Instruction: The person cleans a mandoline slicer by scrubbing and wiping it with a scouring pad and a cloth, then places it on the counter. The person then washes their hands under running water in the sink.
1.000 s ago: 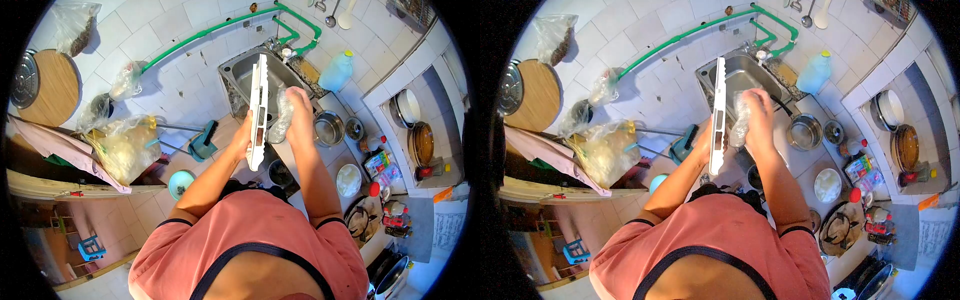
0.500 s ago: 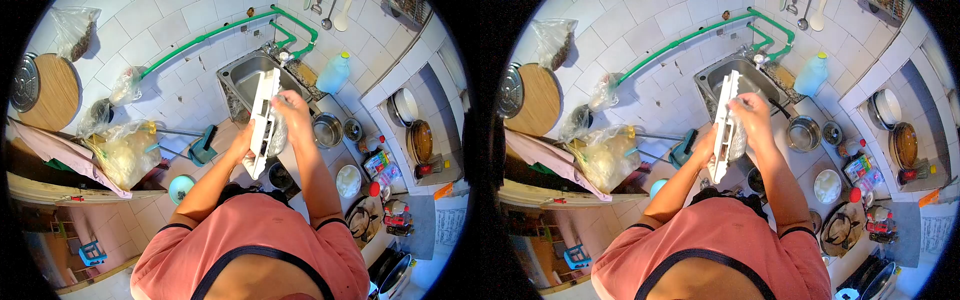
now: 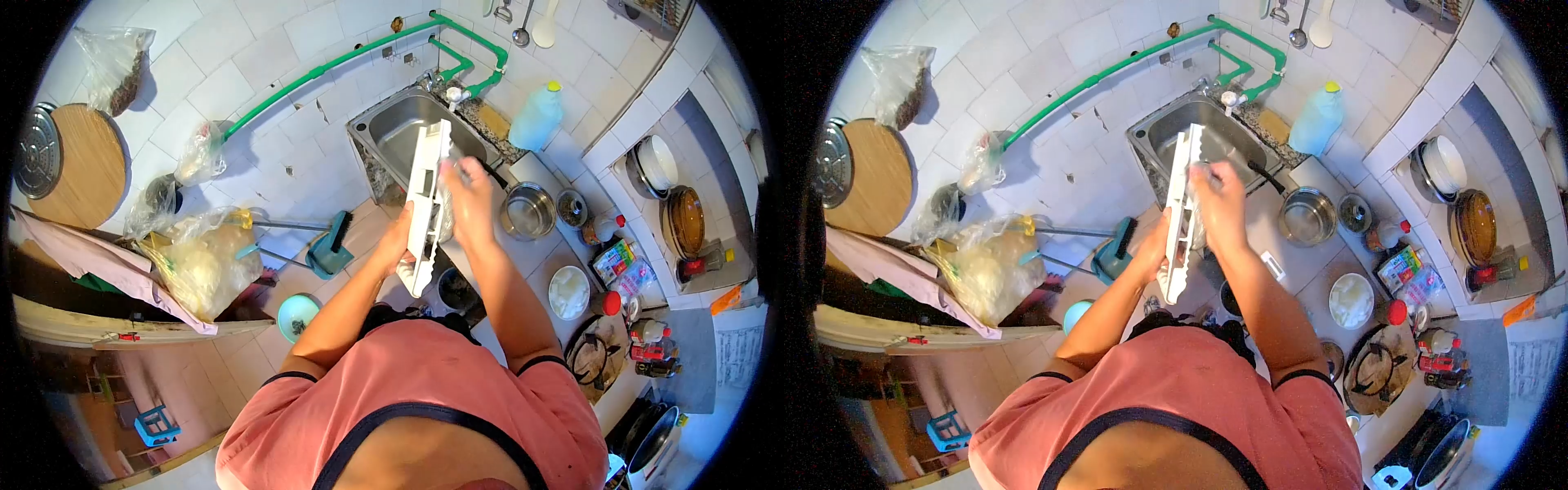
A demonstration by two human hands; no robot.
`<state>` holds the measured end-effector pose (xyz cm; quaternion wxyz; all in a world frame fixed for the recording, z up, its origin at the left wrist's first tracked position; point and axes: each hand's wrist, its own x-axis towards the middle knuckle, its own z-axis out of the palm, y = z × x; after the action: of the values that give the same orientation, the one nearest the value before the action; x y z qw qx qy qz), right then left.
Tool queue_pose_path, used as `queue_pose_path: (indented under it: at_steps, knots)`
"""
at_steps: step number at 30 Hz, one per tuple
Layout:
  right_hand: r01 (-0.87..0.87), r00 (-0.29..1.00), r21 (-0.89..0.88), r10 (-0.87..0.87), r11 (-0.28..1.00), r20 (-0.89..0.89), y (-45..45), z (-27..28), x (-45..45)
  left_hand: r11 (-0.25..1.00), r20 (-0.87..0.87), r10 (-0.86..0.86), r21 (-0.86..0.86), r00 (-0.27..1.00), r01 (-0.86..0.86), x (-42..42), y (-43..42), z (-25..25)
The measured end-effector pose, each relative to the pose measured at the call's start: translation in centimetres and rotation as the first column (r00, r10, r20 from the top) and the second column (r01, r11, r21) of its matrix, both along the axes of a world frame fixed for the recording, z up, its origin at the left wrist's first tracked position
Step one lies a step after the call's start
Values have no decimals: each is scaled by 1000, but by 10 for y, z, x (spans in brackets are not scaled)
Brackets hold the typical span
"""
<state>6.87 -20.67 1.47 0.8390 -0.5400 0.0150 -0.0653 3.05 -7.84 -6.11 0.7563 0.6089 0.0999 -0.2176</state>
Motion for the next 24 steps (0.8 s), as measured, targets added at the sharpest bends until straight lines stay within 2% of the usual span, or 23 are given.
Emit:
queue_pose_path:
  at_steps: [1,2,4,5,6,7,9,11,12,14,15,16,18,20,22,23,24]
  knots:
    - [-49,997,-89,43,995,-64,1,-2,-8,998,0,61,-14,998,-61,3,-1,0]
    - [-39,999,-76,39,996,-4,3,-14,-9,998,3,59,-14,998,-59,5,-1,2]
    - [124,992,-104,-120,987,40,0,-15,2,999,23,31,-31,999,-30,2,-2,7]
    - [190,981,-95,-185,977,63,-6,-12,12,999,-28,51,19,998,-51,-1,-7,4]
    - [256,965,-85,-249,963,86,-11,-4,22,999,-27,-50,-5,998,50,-5,-7,5]
    - [213,975,-38,-210,976,66,-14,10,26,999,-4,-41,-6,999,41,-9,-10,5]
    - [218,973,-58,-213,974,84,-14,11,32,999,23,-43,-5,999,43,-8,-11,3]
    - [223,967,-63,-213,973,137,-12,-6,33,999,18,-48,-6,999,48,-3,-6,-1]
    - [272,961,-191,-254,943,111,-5,-5,19,999,29,-47,-6,998,47,0,-6,4]
    - [226,966,-265,-181,937,185,7,-17,5,992,-2,118,-44,993,-118,3,-6,14]
    - [303,925,-285,-209,909,316,3,-31,15,993,-7,115,-23,993,-115,2,-6,13]
    - [320,934,-234,-264,918,239,-1,-20,22,993,-9,115,-23,993,-115,1,-5,8]
    - [316,942,-132,-294,940,162,-12,7,34,995,-10,-99,-29,995,99,-2,-3,0]
    - [276,956,-151,-254,949,149,-13,3,41,996,-44,-85,-16,995,85,-5,-6,6]
    - [262,955,-100,-243,960,168,-4,4,26,1000,77,19,-1,997,-19,-2,-8,10]
    - [256,951,-205,-209,945,226,-2,-28,30,999,27,26,36,999,-27,3,-2,11]
    - [224,966,-249,-182,942,183,5,-31,19,992,33,87,88,996,-90,4,-5,13]
